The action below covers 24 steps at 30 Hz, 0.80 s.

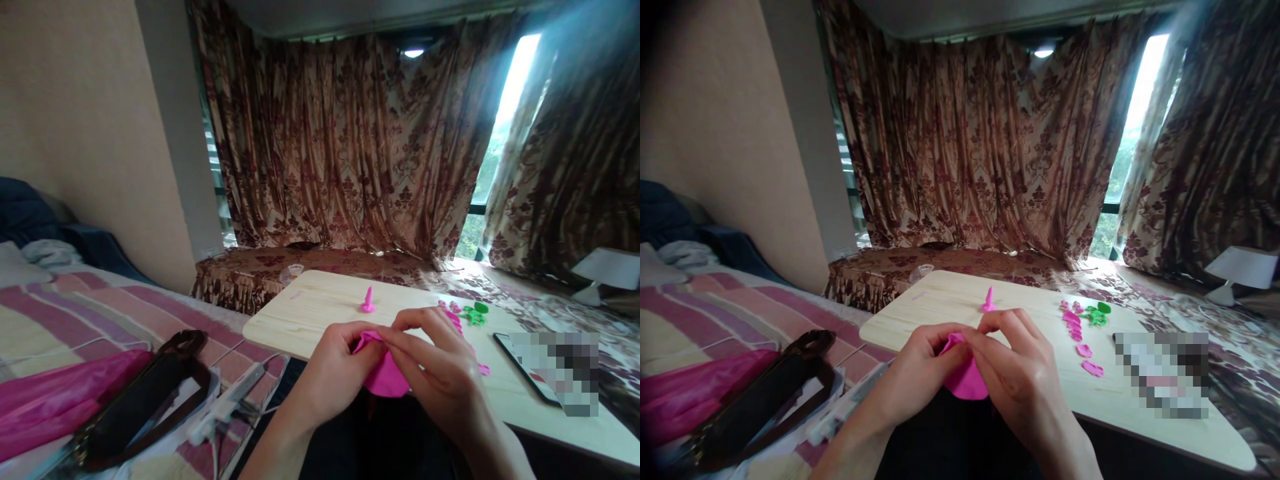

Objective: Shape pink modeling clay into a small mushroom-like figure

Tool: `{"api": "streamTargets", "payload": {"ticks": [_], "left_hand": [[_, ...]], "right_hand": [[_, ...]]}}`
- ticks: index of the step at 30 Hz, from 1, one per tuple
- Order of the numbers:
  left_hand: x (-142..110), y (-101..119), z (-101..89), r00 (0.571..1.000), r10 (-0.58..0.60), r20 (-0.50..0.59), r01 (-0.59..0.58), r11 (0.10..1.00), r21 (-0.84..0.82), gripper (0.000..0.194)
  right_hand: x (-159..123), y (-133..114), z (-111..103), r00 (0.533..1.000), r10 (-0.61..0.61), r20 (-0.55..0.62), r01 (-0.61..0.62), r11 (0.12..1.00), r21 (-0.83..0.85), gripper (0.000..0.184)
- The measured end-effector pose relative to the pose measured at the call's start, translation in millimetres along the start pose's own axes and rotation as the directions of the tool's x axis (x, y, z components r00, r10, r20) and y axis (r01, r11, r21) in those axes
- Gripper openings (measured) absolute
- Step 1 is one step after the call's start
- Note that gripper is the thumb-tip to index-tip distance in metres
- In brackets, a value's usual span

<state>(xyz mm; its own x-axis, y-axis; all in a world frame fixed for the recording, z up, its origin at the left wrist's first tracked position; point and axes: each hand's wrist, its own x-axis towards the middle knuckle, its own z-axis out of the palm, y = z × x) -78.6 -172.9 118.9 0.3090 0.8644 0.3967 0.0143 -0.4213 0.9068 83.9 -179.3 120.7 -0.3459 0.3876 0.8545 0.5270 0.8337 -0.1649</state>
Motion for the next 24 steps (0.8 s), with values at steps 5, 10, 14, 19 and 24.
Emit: {"api": "streamTargets", "payload": {"ticks": [5,10,14,19,24], "left_hand": [[0.4,-0.7,6.2,0.992,0.000,-0.127,-0.002,1.000,-0.013,0.024],[0.8,-7.9,13.8,0.990,-0.050,-0.132,0.048,0.999,-0.015,0.024],[0.7,-11.8,18.8,0.992,-0.087,-0.095,0.086,0.996,-0.011,0.021],[-0.2,-15.9,18.9,0.982,-0.069,-0.176,0.068,0.998,-0.012,0.020],[-1.7,-13.5,18.2,0.982,-0.063,-0.176,0.050,0.995,-0.082,0.020]], "right_hand": [[-8.8,1.2,-1.0,0.984,0.125,-0.130,-0.121,0.992,0.033,0.049],[-15.4,10.5,5.4,0.973,0.156,-0.172,-0.147,0.987,0.063,0.024],[-18.4,10.4,6.9,0.975,0.091,-0.202,-0.090,0.996,0.013,0.026],[-21.2,7.8,4.4,0.984,0.038,-0.172,-0.040,0.999,-0.010,0.039],[-21.8,11.3,6.0,0.965,0.118,-0.233,-0.111,0.993,0.043,0.038]]}}
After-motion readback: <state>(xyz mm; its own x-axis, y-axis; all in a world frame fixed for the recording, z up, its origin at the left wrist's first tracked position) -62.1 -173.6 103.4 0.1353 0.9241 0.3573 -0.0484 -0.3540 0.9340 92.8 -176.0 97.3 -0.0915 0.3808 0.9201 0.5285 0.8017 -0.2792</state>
